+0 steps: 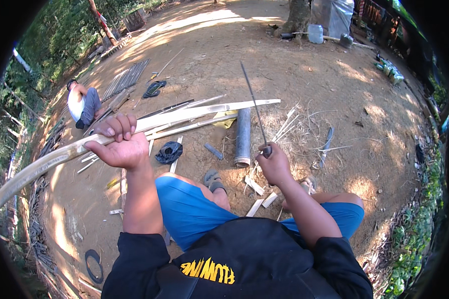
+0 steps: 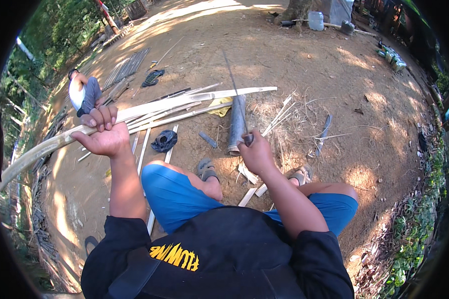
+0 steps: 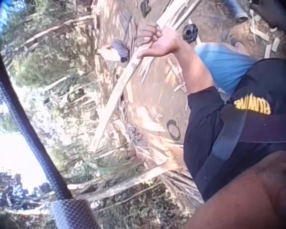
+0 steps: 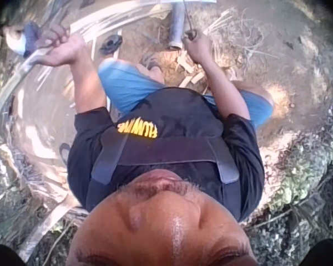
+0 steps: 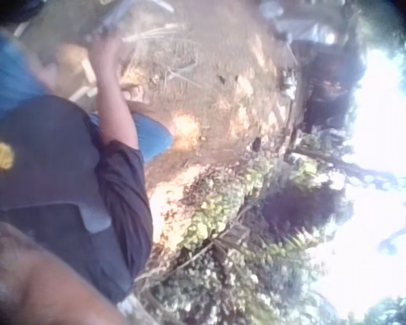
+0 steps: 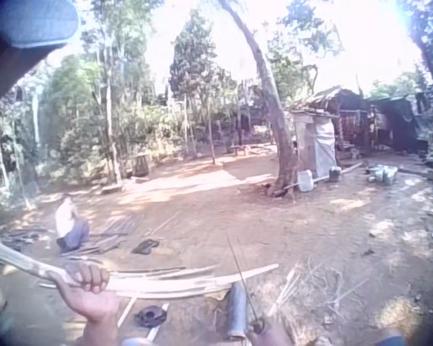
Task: The person uses a large blade to shave and thin strips of wood while sitting on the ground, handling several strips and smoothing their surfaces.
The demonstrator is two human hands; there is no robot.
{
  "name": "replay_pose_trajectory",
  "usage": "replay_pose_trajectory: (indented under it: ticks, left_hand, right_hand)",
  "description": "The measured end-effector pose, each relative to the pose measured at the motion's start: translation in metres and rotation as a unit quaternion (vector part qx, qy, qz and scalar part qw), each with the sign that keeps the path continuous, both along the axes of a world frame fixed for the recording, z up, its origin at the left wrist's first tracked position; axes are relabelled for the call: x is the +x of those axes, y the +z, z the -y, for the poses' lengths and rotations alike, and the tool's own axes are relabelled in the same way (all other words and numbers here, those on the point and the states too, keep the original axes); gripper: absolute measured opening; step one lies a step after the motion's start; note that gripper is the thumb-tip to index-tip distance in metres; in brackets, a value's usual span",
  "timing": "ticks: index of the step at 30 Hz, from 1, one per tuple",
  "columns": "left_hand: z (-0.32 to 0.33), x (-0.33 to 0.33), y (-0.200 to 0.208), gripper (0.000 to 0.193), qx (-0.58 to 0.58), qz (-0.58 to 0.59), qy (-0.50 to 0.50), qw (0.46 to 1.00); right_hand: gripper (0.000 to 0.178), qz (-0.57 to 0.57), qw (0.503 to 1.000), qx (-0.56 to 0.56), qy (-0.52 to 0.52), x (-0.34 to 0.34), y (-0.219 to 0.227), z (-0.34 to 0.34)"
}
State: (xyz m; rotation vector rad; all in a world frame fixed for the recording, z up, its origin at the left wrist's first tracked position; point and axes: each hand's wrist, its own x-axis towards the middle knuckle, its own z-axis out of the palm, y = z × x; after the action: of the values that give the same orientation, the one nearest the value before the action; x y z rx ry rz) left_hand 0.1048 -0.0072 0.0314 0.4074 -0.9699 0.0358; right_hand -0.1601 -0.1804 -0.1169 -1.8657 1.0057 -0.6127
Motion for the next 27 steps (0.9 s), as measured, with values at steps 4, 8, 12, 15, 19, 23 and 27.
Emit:
replay_pose_trajectory:
  ticks: [4, 8, 12, 15, 19, 23, 27]
  left_hand:
    - [-0.013, -0.043, -0.006, 0.061, 0.049, -0.009, -0.011, 0.999]
    - [-0.025, -0.073, -0.022, 0.058, 0.037, -0.064, 0.054, 0.996]
    - [-0.025, -0.096, -0.043, 0.057, 0.018, -0.015, 0.07, 0.997]
    - [-0.031, -0.109, -0.054, 0.057, 0.03, 0.045, 0.027, 0.998]
    - [-0.043, -0.121, -0.062, 0.055, 0.055, 0.037, 0.019, 0.998]
    - [-0.037, -0.13, -0.058, 0.054, 0.053, 0.026, 0.014, 0.998]
    - [-0.036, -0.127, -0.061, 0.053, 0.05, 0.027, 0.035, 0.998]
  right_hand:
    - [0.032, 0.018, 0.993, -0.067, 0.091, 0.028, -0.002, -0.035]
    - [0.032, 0.066, 0.971, -0.139, 0.18, 0.04, 0.02, -0.073]
    - [0.028, 0.01, 0.973, -0.12, 0.199, 0.028, 0.008, -0.069]
    - [0.027, -0.054, 0.992, -0.01, 0.111, 0.017, -0.015, -0.04]
    - [0.027, -0.035, 0.978, -0.07, 0.196, 0.009, 0.0, -0.061]
    - [0.027, -0.004, 0.982, -0.112, 0.153, 0.007, -0.039, -0.052]
    - [0.024, -0.087, 0.991, -0.034, 0.097, 0.002, -0.038, -0.031]
